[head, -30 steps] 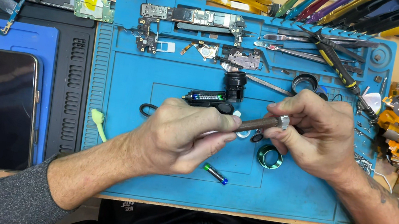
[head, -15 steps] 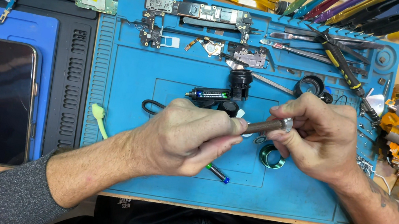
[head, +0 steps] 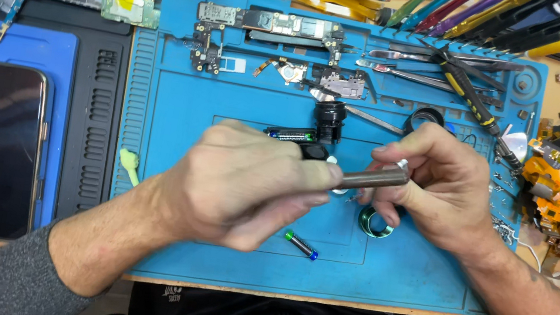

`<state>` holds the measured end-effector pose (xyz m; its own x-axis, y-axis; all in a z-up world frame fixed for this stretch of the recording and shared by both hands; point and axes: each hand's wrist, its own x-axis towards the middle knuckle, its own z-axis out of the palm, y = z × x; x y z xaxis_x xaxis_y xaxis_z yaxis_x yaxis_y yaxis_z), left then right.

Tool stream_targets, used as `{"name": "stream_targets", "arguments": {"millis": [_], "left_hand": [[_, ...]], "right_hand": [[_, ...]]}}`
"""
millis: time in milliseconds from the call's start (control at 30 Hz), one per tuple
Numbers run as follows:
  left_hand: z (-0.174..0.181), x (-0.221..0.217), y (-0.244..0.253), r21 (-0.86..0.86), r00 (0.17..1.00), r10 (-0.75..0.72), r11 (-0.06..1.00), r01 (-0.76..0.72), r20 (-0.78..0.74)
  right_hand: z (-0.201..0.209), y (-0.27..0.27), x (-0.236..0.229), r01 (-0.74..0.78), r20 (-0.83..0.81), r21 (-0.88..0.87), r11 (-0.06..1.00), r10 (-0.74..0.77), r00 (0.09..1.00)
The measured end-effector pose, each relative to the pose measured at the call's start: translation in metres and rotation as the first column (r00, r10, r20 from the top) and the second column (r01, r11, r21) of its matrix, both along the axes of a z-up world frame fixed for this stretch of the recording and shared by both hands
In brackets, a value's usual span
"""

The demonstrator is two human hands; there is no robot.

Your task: The person assembles a small cylindrical electronic device using tweezers and a brush. They place a small component into a housing, insert a battery, attach wires, and fit the assembly into a black cylindrical casing. The workspace contains various tools and disassembled electronic parts.

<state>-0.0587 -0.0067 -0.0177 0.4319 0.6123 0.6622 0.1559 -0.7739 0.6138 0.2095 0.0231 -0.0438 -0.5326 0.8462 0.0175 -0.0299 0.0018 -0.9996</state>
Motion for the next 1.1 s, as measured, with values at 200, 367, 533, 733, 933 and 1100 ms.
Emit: {"name": "stream_targets", "arguments": {"millis": [200,367,533,733,933,1100], "left_hand": [[-0.001,-0.004,0.003,-0.054,0.955,0.29,0.954,-0.294,-0.064],[0.007,-0.005,0.012,-0.069,0.942,0.286,0.951,-0.301,-0.177],[0.007,-0.006,0.013,-0.056,0.906,0.347,0.927,-0.37,-0.243],[0.006,-0.007,0.015,-0.078,0.913,0.296,0.941,-0.329,-0.28],[0.007,-0.007,0.015,-0.092,0.919,0.277,0.945,-0.314,-0.281],[0.007,-0.008,0.015,-0.087,0.915,0.274,0.946,-0.312,-0.297]], "right_hand": [[-0.008,0.003,0.005,-0.075,-0.155,-0.15,0.986,0.051,0.987],[-0.007,0.004,0.005,-0.158,-0.176,-0.231,0.96,0.118,0.977],[-0.01,0.002,0.004,-0.247,-0.326,-0.335,0.909,0.134,0.936],[-0.011,0.002,0.004,-0.338,-0.43,-0.379,0.862,0.159,0.889],[-0.009,0.001,0.004,-0.349,-0.432,-0.421,0.837,0.154,0.889],[-0.007,0.001,0.003,-0.306,-0.37,-0.414,0.857,0.149,0.917]]}}
